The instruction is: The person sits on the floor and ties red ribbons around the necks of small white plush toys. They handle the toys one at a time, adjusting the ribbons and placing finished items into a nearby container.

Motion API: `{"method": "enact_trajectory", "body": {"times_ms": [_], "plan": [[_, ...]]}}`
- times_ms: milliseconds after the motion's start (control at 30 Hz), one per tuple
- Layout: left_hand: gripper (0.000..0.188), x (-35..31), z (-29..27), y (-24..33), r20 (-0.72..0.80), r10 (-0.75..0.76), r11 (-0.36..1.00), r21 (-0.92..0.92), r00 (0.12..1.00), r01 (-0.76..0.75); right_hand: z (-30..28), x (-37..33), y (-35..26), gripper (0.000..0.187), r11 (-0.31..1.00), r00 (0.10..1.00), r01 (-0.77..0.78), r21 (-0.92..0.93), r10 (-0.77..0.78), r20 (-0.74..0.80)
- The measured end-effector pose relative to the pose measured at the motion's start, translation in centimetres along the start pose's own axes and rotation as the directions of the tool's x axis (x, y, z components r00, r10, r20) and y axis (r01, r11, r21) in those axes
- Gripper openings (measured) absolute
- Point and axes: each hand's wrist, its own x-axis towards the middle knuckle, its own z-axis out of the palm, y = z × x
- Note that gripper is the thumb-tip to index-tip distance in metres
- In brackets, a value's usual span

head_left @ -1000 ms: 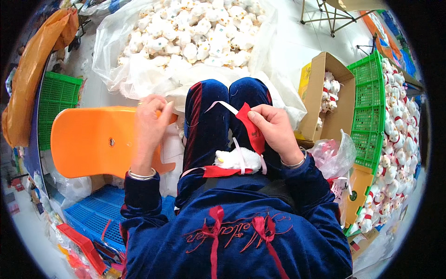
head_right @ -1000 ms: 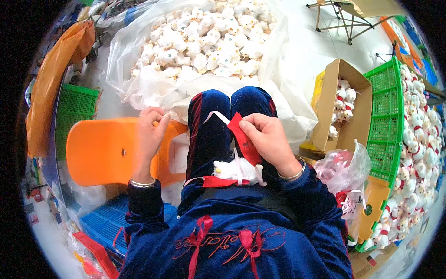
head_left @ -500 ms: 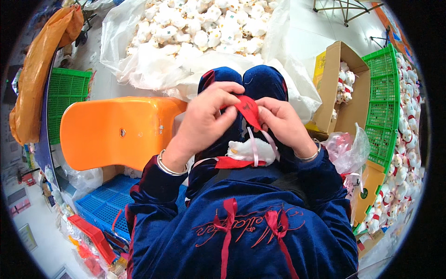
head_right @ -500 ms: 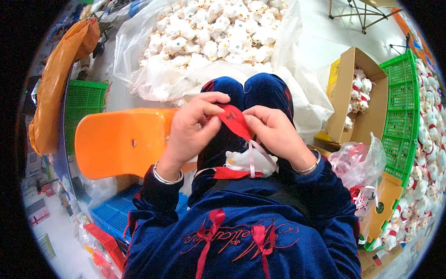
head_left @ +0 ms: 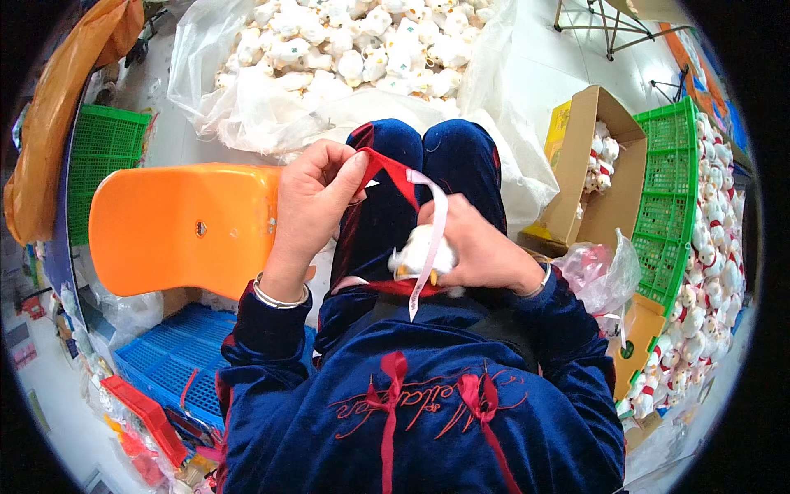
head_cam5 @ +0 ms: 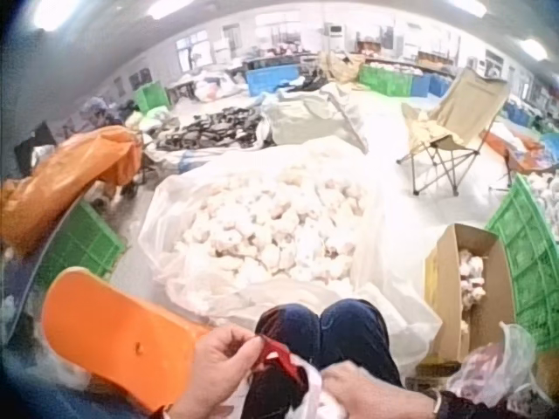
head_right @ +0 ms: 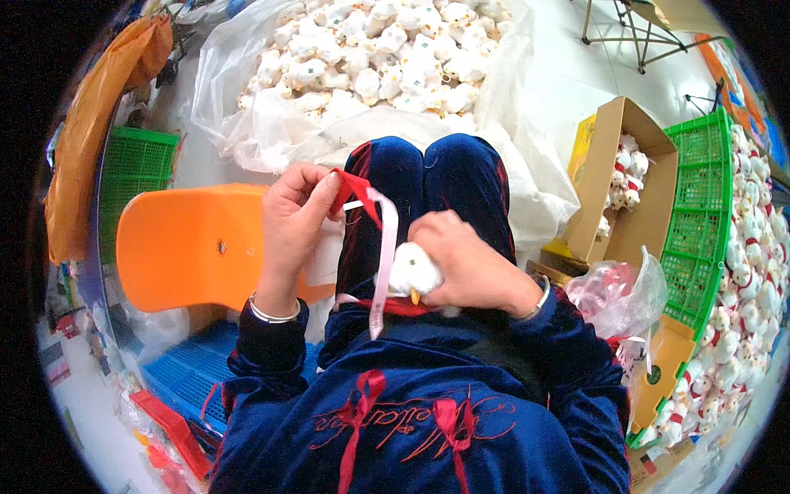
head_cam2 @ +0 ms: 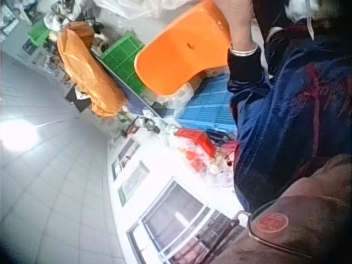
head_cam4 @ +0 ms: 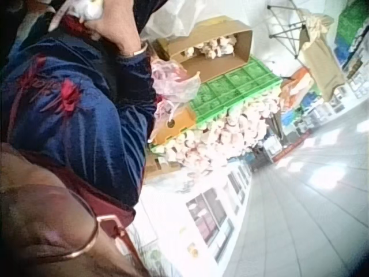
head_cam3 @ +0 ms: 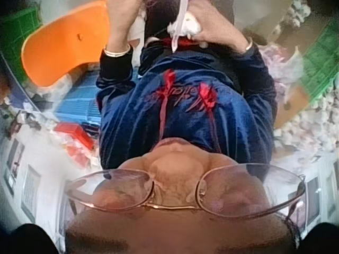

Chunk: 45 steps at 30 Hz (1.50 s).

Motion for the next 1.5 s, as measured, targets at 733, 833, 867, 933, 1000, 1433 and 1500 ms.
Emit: {"method": "enact_trajectory", "body": {"times_ms": [733,833,867,933,1000,1433,1500], "plan": [[0.013,-0.9,6.3,-2.8,0.216,0.245,0.783,0.531,0.945,-0.324,2.1,1.0,1.8,0.045,0.745,0.723,0.180,0.642,0.342,-0.600],[0.016,-0.7,6.5,-3.4,0.220,0.287,0.756,0.545,0.932,-0.361,2.1,0.4,1.1,0.050,0.725,0.755,0.194,0.660,0.319,-0.573],[0.016,-0.6,6.5,-3.4,0.216,0.300,0.761,0.533,0.929,-0.370,2.2,0.4,1.0,0.052,0.757,0.762,0.187,0.627,0.291,-0.579],[0.017,-0.5,6.3,-3.2,0.222,0.299,0.788,0.491,0.928,-0.372,2.4,0.4,1.0,0.054,0.812,0.773,0.178,0.556,0.234,-0.590],[0.019,-0.3,5.9,-3.2,0.241,0.272,0.833,0.425,0.932,-0.354,2.9,0.7,1.0,0.050,0.841,0.738,0.182,0.510,0.226,-0.635],[0.043,-0.7,4.9,-3.4,0.298,0.188,0.931,0.249,0.936,-0.266,3.2,0.4,1.2,0.041,0.910,0.745,0.172,0.376,0.130,-0.655],[0.042,-0.7,4.7,-4.0,0.286,0.141,0.966,0.171,0.948,-0.195,3.5,0.5,1.2,0.030,0.872,0.720,0.225,0.435,0.152,-0.677]]}}
